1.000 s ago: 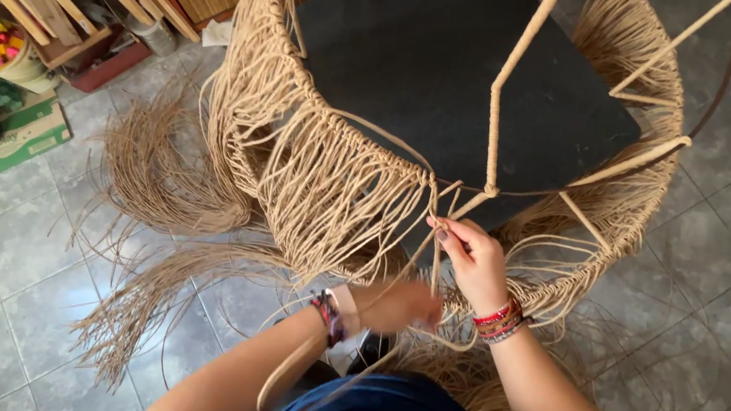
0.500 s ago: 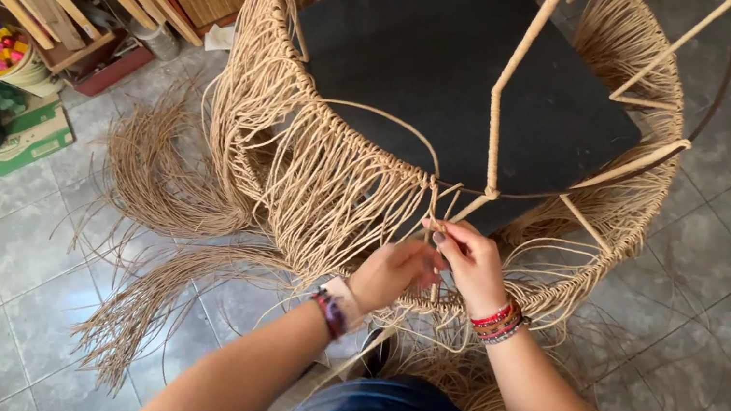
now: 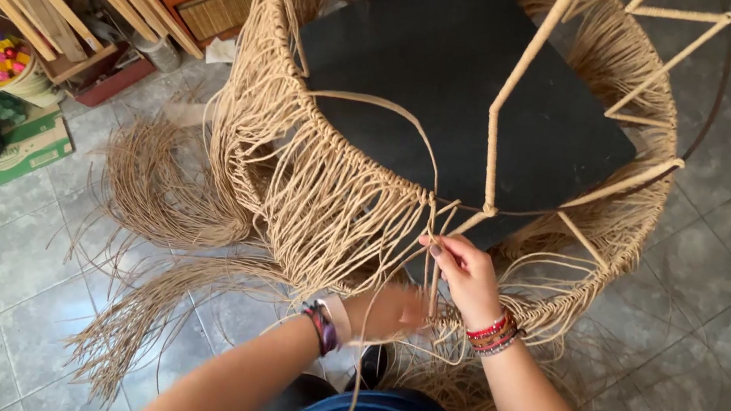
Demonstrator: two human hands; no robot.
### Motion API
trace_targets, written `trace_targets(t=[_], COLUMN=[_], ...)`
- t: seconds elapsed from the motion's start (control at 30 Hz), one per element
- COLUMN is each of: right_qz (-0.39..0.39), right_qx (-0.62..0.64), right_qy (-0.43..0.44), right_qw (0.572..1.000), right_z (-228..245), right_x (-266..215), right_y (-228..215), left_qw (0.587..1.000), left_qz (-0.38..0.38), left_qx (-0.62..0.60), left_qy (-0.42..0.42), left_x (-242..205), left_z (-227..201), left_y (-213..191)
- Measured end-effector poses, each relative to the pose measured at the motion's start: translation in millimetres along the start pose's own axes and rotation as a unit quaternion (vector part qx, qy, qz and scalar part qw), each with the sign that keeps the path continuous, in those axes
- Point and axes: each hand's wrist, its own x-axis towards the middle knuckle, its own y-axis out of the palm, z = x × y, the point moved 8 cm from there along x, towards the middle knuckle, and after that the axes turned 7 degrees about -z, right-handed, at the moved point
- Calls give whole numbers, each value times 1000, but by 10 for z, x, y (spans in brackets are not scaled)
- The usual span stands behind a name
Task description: Weaving dried plant fibers onto a metal frame to create a decorative lampshade
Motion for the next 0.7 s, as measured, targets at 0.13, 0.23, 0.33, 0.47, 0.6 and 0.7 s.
trace_targets(t=[0.13, 0.23, 0.33, 0.47, 0.6, 0.7], right_qz=[54, 57, 15, 21, 27, 32], right_qx=[-30, -27, -9, 5, 1, -4], right_qy=[5, 6, -3, -10, -6, -17], right_qw=[998, 998, 1000, 1000, 1000, 999], right_z=[-93, -3, 72, 94, 59, -10], right_x=[1, -5, 13, -22, -3, 3], right_y=[0, 56, 66, 66, 73, 59], left_qw=[985, 986, 977, 966, 993, 995], left_qz=[44, 111, -106, 212, -20, 77], left_qx=[-110, -80, -177, 2, -50, -6], left_qy=[-127, -93, 46, -147, -107, -57], left_x=[-20, -79, -28, -226, -71, -32], left_z=[-537, -349, -349, 236, -1054, -426], left_y=[-411, -257, -665, 93, -1175, -671])
